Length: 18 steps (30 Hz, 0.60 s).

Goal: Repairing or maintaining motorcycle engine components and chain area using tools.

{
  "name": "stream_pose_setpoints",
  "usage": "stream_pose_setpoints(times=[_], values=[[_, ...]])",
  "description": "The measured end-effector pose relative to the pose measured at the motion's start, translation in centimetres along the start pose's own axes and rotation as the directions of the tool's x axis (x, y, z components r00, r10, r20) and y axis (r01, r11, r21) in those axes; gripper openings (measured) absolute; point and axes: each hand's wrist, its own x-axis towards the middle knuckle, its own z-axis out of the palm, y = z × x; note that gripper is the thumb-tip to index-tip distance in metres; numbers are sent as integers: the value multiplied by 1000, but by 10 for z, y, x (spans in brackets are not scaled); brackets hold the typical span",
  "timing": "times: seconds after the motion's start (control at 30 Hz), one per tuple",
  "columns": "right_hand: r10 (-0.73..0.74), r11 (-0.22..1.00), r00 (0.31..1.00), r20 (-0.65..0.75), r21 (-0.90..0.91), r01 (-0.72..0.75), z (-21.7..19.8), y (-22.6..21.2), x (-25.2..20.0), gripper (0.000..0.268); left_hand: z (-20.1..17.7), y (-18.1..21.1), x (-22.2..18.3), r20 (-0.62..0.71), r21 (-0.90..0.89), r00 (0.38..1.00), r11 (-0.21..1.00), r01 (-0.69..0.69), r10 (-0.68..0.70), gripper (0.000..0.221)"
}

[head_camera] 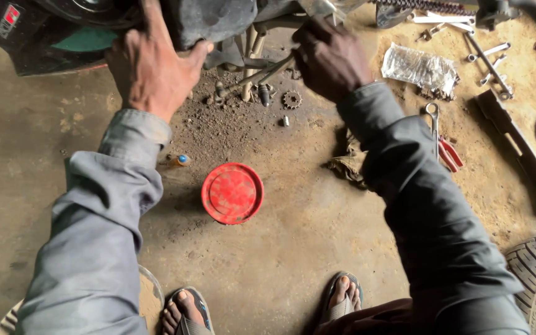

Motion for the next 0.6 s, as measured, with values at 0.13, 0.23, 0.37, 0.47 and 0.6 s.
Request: stream_pose_setpoints(times=[0.13,0.23,0.37,0.47,0.6], values=[[-313,874,928,-202,-444,198,-33,-16,-33,19,-10,6,0,7,26,1000,1000,-12,12,110],[-266,907,925,-272,-396,144,-46,-14,-42,18,-12,10,-3,-15,67,999,997,-35,37,110],[-87,952,959,-268,-306,1,-44,-8,-45,28,-13,11,-4,-38,23,997,998,-61,61,104],[178,983,981,-75,53,-174,-40,-5,-43,48,-21,17,-4,-61,-3,995,997,-76,76,99],[236,915,972,1,338,-223,-30,-5,-46,69,-24,16,0,-122,-18,985,992,-127,124,98]])
